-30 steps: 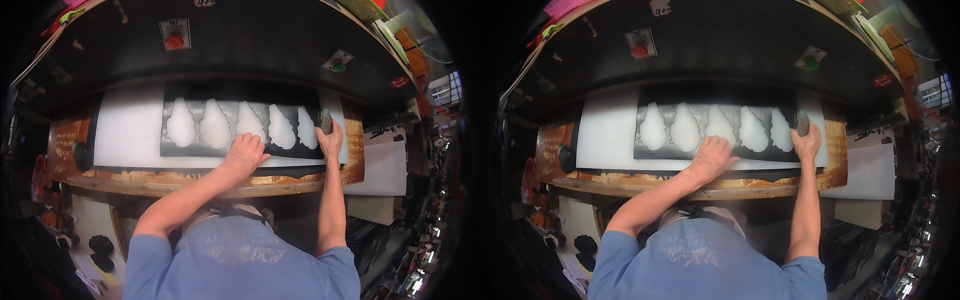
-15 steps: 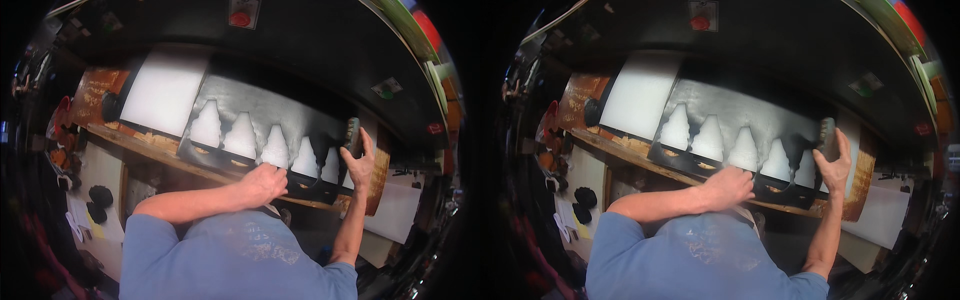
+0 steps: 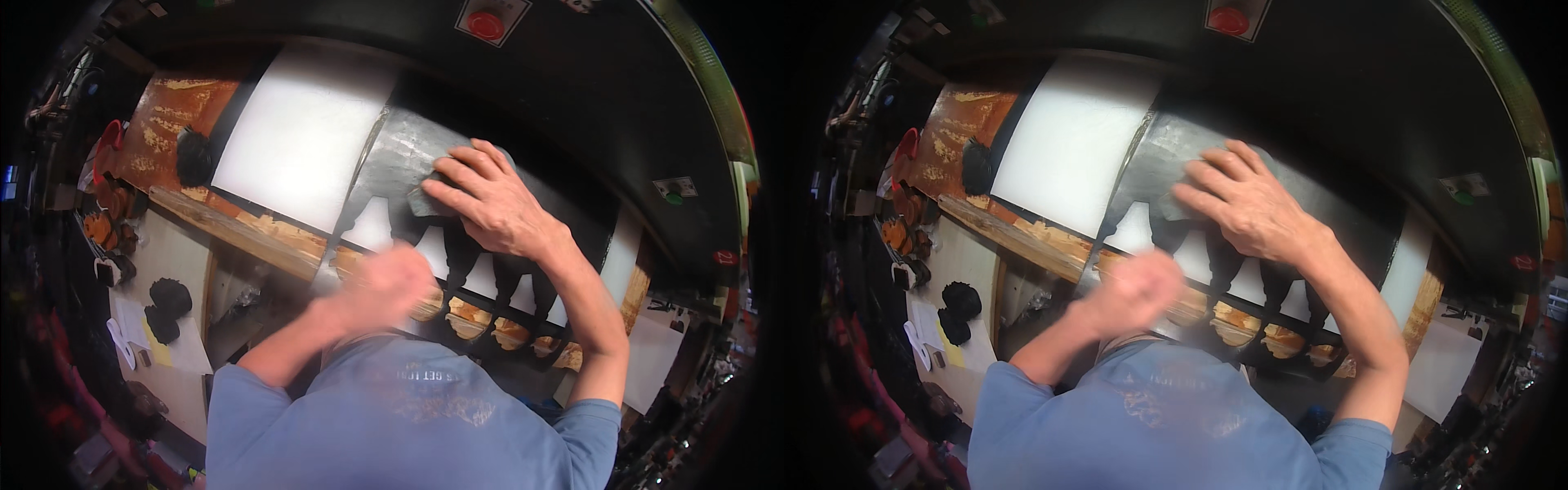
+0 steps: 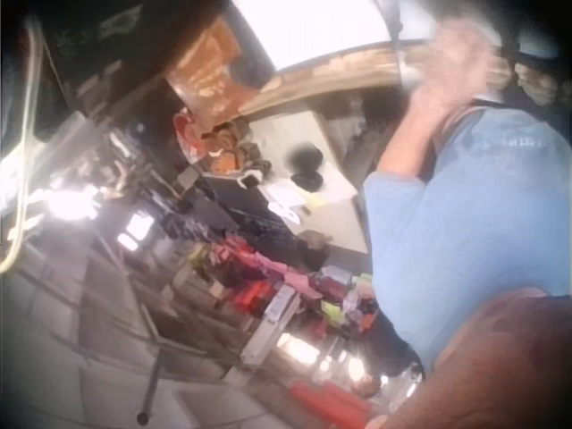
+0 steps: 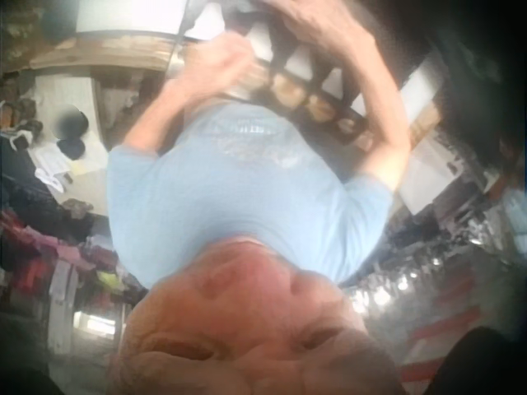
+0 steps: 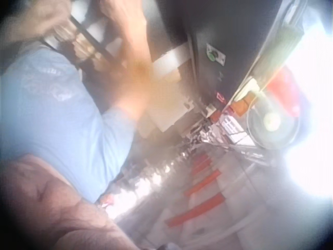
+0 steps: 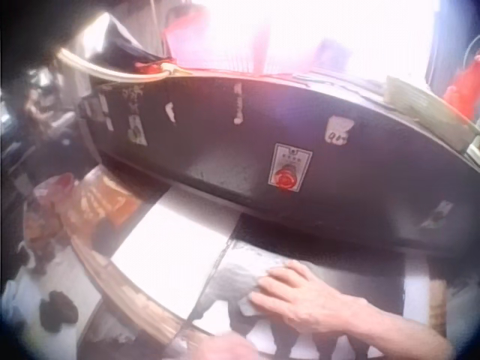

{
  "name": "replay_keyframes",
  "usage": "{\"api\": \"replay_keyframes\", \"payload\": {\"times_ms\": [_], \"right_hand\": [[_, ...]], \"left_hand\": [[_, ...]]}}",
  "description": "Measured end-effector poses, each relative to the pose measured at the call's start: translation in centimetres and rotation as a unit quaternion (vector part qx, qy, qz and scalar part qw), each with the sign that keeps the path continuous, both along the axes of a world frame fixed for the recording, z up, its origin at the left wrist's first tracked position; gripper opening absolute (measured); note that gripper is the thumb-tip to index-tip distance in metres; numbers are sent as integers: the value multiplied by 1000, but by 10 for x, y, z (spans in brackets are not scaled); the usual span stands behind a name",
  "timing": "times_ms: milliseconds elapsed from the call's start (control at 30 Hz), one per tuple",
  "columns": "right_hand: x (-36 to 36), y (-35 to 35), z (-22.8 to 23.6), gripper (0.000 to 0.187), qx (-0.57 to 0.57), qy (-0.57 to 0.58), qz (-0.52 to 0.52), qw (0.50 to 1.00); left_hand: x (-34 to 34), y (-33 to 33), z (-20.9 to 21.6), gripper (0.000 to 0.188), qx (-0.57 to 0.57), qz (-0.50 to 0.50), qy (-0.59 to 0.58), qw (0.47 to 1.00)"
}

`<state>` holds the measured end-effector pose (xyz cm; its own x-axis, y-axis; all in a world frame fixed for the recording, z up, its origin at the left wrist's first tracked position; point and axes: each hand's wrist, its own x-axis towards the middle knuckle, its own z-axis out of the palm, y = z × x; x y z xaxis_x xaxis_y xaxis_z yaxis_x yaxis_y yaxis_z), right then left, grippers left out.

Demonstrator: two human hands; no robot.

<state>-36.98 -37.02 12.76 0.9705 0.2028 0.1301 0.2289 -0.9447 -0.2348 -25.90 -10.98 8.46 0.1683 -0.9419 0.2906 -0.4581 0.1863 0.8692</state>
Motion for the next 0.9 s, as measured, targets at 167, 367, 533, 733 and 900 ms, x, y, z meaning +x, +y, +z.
{"api": "replay_keyframes", "payload": {"times_ms": [167, 367, 533, 733, 900], "right_hand": [[35, 9, -35, 61, -14, 15, 30, 999], [13, 60, -66, 76, 258, -37, -442, 859], [20, 80, -90, 95, 177, -115, -398, 893], [18, 67, -97, 83, 198, -163, -369, 893], [15, 57, -97, 73, 201, -149, -338, 907]], "left_hand": [[94, -12, -19, 24, 21, 279, -56, 959], [87, -33, -54, 43, -27, 209, -197, 958], [93, -43, -53, 50, -18, 193, -151, 969], [110, -67, -57, 59, -15, 138, -175, 975], [115, -65, -65, 56, -32, 145, -120, 982]]}}
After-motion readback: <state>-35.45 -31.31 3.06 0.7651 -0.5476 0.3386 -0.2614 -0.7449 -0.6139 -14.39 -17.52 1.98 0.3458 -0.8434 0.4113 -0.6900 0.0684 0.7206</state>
